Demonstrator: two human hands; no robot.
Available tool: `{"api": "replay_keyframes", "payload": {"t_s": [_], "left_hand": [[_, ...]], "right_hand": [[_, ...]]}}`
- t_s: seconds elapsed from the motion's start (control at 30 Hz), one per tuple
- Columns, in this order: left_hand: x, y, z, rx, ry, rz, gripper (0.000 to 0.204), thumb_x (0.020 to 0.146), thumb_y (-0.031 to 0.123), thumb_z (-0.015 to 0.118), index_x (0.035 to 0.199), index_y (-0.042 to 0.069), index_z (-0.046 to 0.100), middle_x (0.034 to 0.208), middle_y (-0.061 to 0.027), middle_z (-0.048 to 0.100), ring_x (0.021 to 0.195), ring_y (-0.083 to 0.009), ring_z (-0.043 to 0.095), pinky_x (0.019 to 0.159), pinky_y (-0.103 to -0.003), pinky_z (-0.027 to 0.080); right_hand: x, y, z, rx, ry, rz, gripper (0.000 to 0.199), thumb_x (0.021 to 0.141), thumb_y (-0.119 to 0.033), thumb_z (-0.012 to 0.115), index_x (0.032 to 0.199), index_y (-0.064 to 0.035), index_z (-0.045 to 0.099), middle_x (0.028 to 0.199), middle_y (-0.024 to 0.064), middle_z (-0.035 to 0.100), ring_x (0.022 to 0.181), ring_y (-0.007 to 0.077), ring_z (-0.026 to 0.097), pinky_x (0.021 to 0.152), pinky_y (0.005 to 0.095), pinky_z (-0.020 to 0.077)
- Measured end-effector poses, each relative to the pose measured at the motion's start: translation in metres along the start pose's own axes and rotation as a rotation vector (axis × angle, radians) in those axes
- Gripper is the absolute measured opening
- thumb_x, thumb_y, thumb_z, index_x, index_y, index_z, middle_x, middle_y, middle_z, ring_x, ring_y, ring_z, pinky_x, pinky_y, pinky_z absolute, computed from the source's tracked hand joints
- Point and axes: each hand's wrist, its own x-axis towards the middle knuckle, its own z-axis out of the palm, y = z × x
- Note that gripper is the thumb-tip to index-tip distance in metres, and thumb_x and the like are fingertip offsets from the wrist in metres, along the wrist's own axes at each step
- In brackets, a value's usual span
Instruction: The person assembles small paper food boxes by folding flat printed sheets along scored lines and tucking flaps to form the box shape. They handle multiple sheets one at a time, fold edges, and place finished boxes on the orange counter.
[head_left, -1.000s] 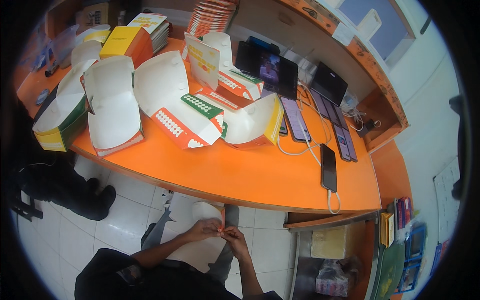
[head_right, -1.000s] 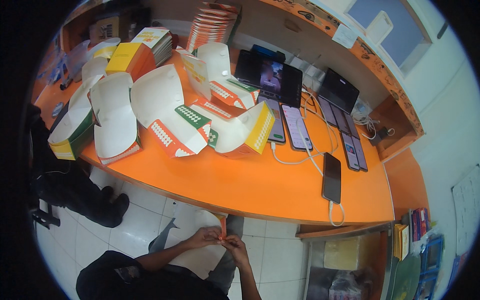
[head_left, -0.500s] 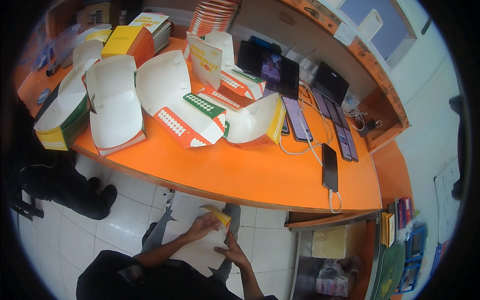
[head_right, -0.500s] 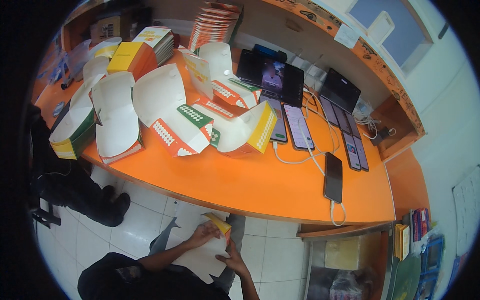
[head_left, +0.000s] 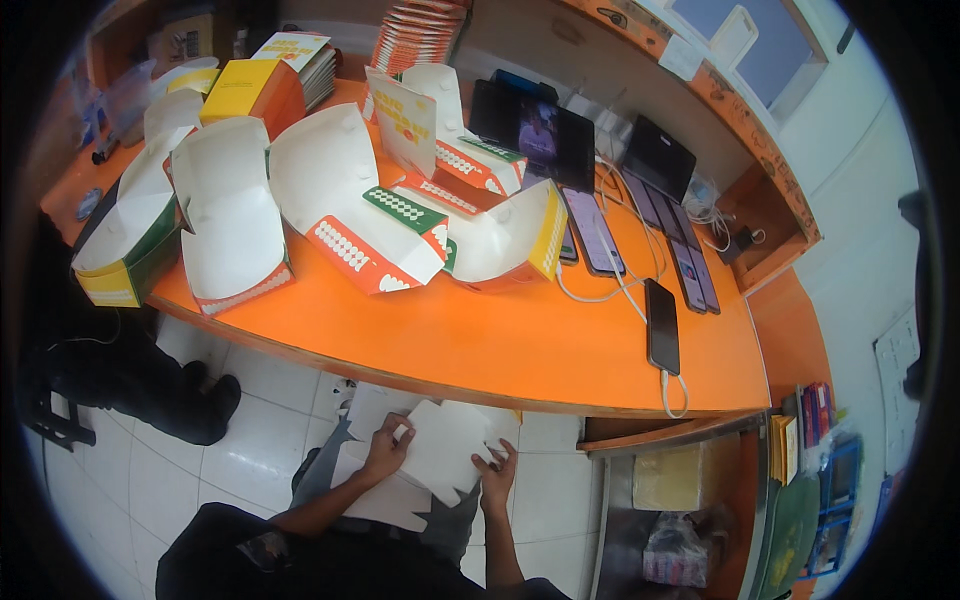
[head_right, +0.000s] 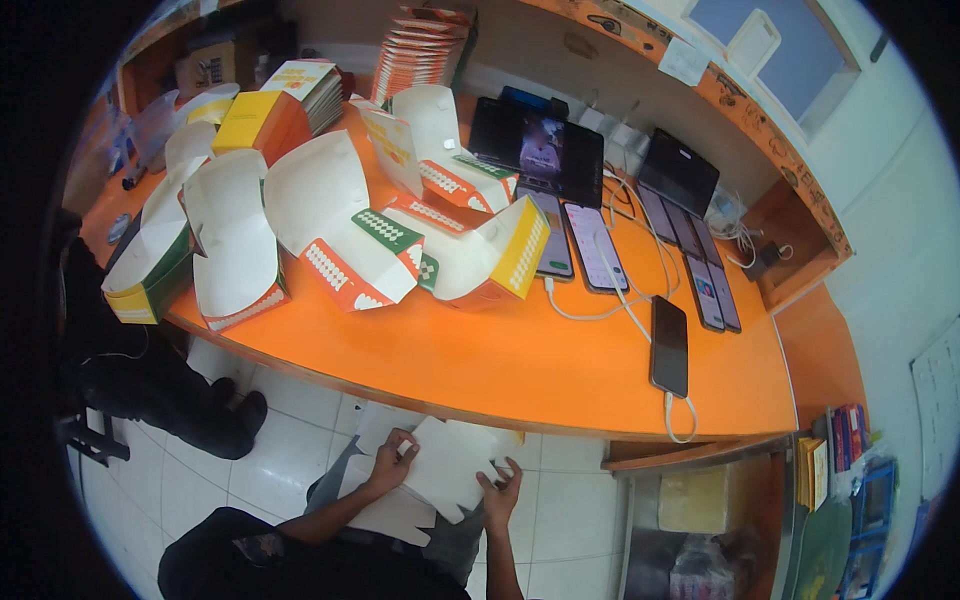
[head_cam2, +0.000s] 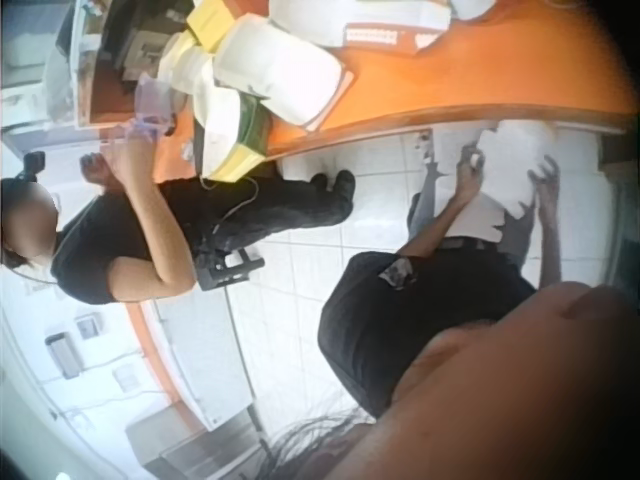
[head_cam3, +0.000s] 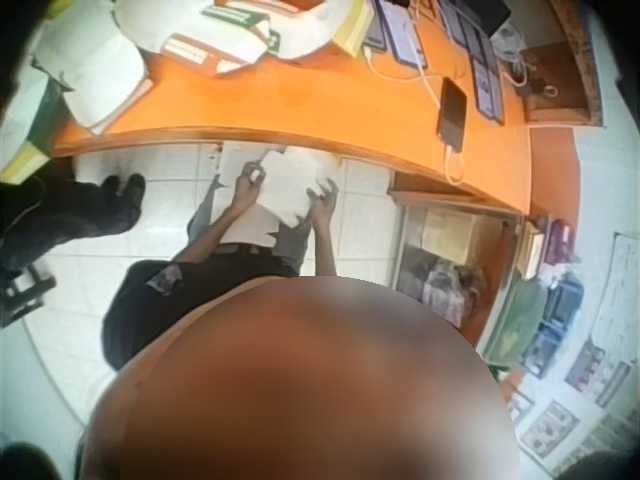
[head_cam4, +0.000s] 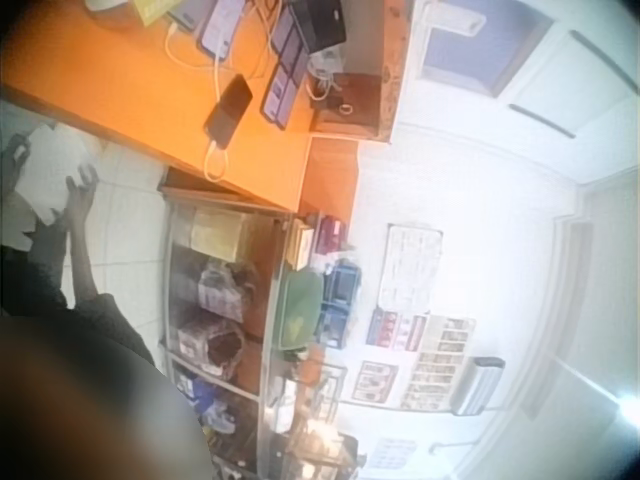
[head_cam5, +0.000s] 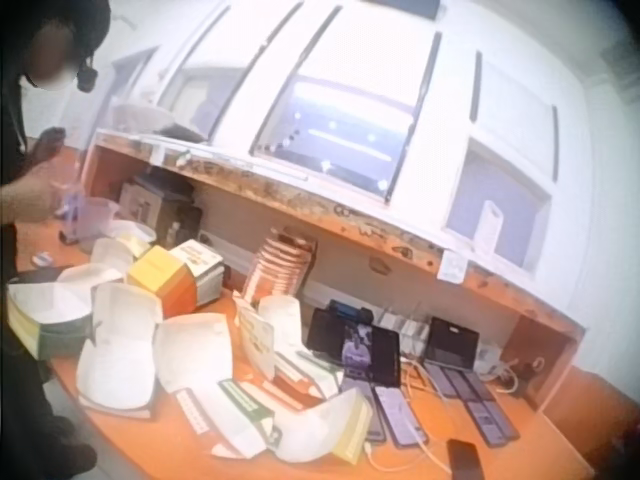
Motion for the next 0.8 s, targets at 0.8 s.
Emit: {"api": "replay_keyframes", "payload": {"t_s": [0.8], "left_hand": [[0.013,-0.001,-0.011,-0.837,-0.029,-0.399,0.024,0.086,0.008,0.052,0.11,0.005,0.052,0.087,-0.0053,0.054,0.071,-0.0121,0.058,0.069,-0.03,0.055]], "right_hand": [[-0.021,0.013,0.077,-0.281,-0.273,-0.181,0.009,0.077,-0.009,0.065,0.079,-0.0002,0.062,0.062,0.0033,0.059,0.057,0.007,0.052,0.054,0.0231,0.0439]]}}
